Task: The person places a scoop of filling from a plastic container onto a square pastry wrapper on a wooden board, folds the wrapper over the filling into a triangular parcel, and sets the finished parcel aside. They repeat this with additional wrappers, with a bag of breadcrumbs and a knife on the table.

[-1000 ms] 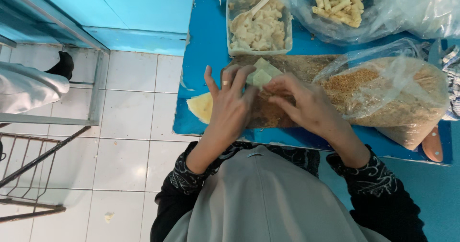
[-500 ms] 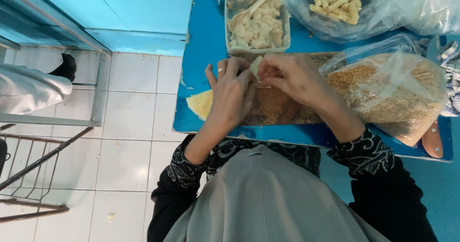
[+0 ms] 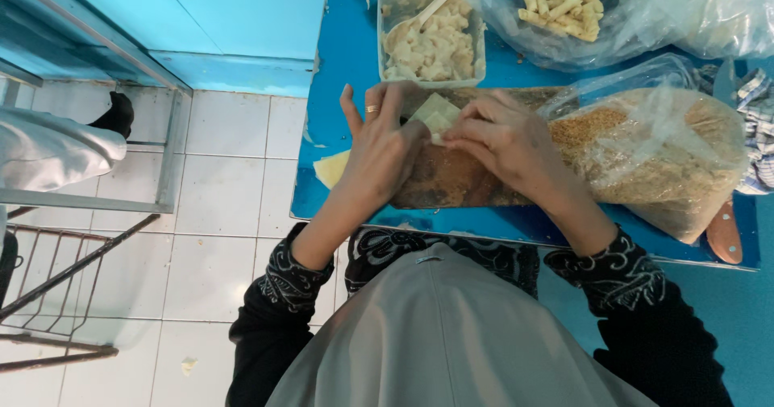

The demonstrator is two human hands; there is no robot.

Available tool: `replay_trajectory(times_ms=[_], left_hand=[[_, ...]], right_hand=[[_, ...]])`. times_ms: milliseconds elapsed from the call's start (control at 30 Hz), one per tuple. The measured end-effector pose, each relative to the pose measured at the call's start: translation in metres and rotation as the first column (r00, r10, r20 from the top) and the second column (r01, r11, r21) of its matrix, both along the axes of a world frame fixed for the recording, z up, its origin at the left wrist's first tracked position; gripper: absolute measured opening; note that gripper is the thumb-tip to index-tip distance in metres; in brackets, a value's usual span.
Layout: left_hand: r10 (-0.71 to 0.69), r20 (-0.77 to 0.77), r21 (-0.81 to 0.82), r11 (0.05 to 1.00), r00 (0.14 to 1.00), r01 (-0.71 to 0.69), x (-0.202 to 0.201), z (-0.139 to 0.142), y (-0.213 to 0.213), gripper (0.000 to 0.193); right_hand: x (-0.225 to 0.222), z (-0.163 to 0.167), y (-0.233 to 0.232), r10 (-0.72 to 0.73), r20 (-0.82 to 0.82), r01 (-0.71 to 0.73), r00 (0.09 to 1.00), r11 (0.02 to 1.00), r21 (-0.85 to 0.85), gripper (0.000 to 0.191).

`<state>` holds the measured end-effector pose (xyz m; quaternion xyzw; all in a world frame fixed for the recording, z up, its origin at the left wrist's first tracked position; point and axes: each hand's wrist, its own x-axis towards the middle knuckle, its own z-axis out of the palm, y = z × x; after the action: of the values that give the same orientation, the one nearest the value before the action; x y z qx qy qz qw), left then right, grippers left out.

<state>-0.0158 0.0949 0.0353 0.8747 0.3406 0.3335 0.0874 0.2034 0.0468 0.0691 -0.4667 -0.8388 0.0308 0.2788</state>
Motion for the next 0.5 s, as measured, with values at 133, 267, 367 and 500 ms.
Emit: replay_trajectory(times_ms=[133, 267, 367, 500], left_hand=[[-0.037, 0.045, -0.138, 0.989, 0.998, 0.043, 0.001, -0.001, 0.010, 0.005], [-0.005, 0.082, -0.214, 0.977, 0.997, 0.022, 0.003, -0.002, 0.013, 0.010], [0.052, 0.090, -0.216, 0.976, 0.995, -0.031, 0.010, -0.004, 0.012, 0.011], [0.061, 0.124, -0.156, 0.987, 0.990, -0.041, 0.011, -0.008, 0.009, 0.014]], right_hand=[[0.002, -0.009, 0.021, -0.089, -0.043, 0.081, 0.995, 0.984, -0.161, 0.011], [0.001, -0.016, 0.038, -0.216, -0.114, 0.146, 0.970, 0.887, -0.438, 0.014], [-0.003, -0.015, 0.032, -0.207, -0.297, 0.061, 0.932, 0.899, -0.435, 0.017], [-0.008, -0.008, 0.009, -0.075, -0.196, 0.047, 0.978, 0.988, -0.145, 0.010]])
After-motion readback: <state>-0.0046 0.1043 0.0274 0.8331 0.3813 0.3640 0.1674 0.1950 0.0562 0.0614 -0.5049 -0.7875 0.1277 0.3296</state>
